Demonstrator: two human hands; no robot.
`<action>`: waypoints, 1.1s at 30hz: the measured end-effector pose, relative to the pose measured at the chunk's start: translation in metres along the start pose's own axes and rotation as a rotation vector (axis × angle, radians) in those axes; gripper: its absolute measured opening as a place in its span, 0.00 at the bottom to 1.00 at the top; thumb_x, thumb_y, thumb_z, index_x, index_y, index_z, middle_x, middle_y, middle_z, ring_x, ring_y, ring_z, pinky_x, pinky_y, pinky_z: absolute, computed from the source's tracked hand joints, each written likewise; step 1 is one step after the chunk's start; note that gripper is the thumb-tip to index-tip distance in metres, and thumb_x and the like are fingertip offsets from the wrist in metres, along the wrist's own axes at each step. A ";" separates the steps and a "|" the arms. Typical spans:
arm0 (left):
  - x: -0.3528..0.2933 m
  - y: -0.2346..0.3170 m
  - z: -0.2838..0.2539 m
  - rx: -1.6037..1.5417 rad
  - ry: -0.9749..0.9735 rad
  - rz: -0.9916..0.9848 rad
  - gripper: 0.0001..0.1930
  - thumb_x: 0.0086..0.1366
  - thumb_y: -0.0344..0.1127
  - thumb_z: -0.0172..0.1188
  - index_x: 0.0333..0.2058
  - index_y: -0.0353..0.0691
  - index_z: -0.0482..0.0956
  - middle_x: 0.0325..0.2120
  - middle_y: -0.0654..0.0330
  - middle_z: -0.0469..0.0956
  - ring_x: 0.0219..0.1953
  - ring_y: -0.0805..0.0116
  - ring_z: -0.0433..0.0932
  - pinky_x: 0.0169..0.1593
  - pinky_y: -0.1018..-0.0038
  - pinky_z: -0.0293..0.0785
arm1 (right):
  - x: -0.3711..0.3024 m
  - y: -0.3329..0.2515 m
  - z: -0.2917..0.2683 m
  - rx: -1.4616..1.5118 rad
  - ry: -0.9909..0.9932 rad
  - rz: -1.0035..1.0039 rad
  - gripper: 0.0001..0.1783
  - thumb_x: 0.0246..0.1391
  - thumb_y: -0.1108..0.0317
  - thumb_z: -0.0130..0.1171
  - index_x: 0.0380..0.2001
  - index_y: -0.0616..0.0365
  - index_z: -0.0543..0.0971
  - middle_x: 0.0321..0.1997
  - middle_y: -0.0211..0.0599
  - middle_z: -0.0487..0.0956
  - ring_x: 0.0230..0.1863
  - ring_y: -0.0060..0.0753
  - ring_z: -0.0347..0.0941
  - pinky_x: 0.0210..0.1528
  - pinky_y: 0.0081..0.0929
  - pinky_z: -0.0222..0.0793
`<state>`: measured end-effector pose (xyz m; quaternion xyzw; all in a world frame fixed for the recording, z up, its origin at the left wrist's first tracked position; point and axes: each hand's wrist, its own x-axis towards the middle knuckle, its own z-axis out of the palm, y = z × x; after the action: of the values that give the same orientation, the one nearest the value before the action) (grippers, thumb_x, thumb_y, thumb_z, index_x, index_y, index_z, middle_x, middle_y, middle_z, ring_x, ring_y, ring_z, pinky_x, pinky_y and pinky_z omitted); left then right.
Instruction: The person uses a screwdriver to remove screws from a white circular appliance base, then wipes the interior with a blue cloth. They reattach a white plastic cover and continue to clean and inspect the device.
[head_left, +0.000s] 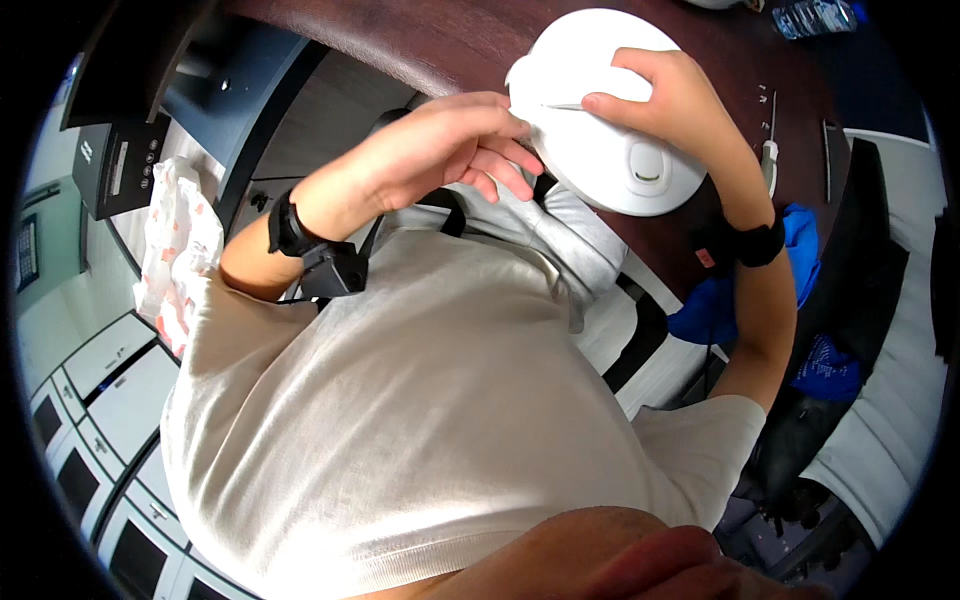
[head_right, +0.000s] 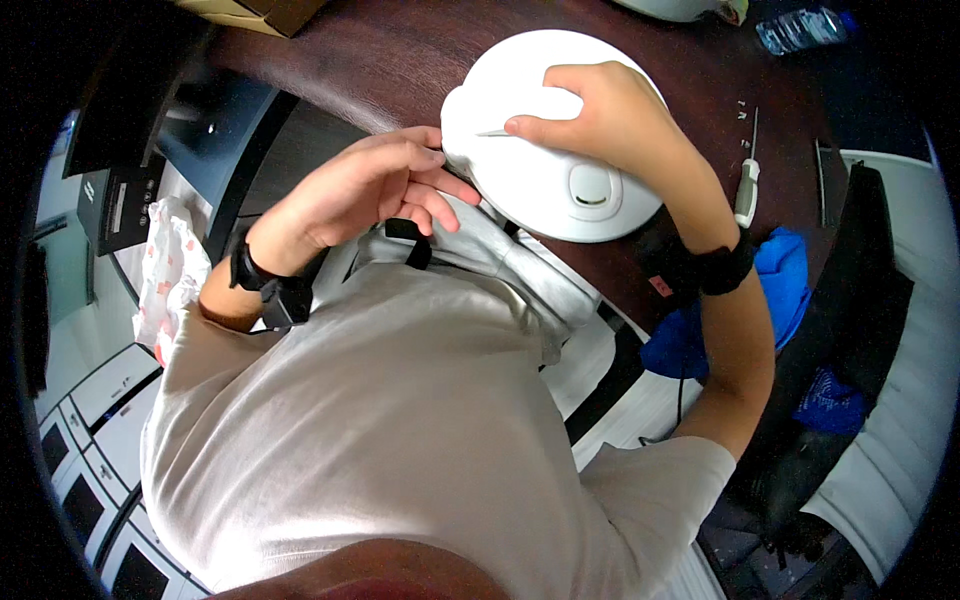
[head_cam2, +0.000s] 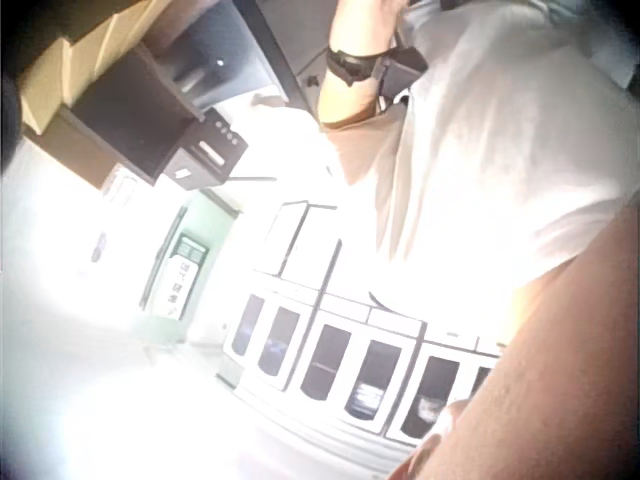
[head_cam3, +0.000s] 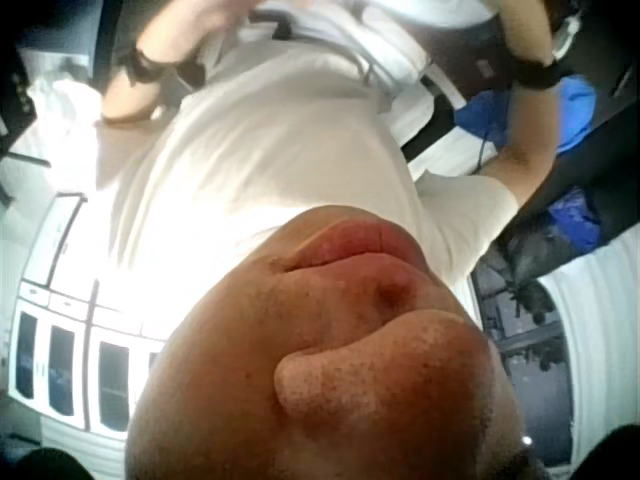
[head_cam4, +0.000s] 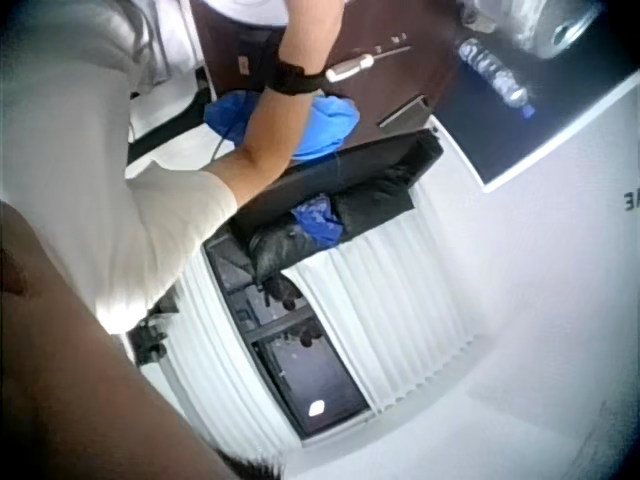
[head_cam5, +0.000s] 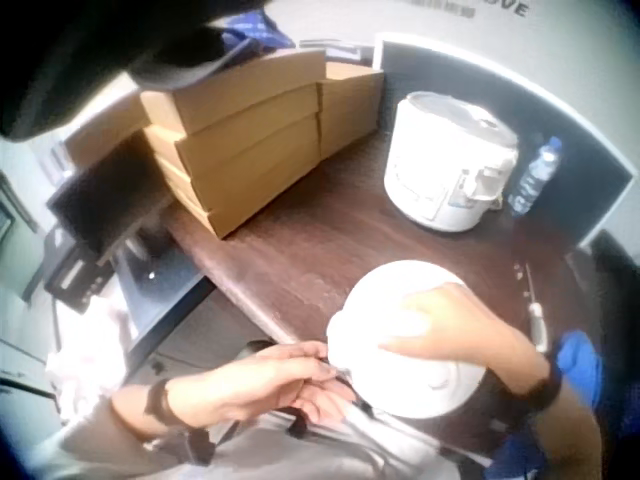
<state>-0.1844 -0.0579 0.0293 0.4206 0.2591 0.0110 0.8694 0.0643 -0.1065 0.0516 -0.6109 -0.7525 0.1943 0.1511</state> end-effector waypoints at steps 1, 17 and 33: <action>0.000 0.005 -0.001 0.028 -0.001 0.002 0.21 0.64 0.39 0.47 0.51 0.33 0.60 0.40 0.48 0.75 0.35 0.70 0.78 0.34 0.79 0.75 | 0.000 -0.001 -0.002 -0.002 -0.009 -0.010 0.22 0.40 0.49 0.64 0.22 0.60 0.78 0.17 0.41 0.75 0.21 0.32 0.74 0.26 0.24 0.67; 0.022 0.086 0.044 0.698 0.070 0.899 0.15 0.54 0.29 0.63 0.36 0.37 0.66 0.33 0.66 0.68 0.38 0.81 0.67 0.42 0.83 0.64 | -0.031 -0.018 -0.032 0.419 0.425 -0.116 0.17 0.44 0.59 0.64 0.27 0.63 0.74 0.21 0.34 0.75 0.23 0.21 0.71 0.25 0.20 0.67; 0.065 0.140 0.094 0.811 -0.094 0.938 0.17 0.49 0.24 0.66 0.31 0.41 0.63 0.36 0.63 0.70 0.38 0.79 0.67 0.43 0.84 0.63 | -0.048 -0.009 -0.062 0.402 0.561 -0.128 0.19 0.47 0.59 0.60 0.34 0.66 0.75 0.28 0.50 0.78 0.32 0.46 0.77 0.34 0.31 0.70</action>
<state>-0.0573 -0.0201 0.1518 0.7866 -0.0083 0.2741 0.5533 0.0956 -0.1480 0.1105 -0.5501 -0.6650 0.1533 0.4813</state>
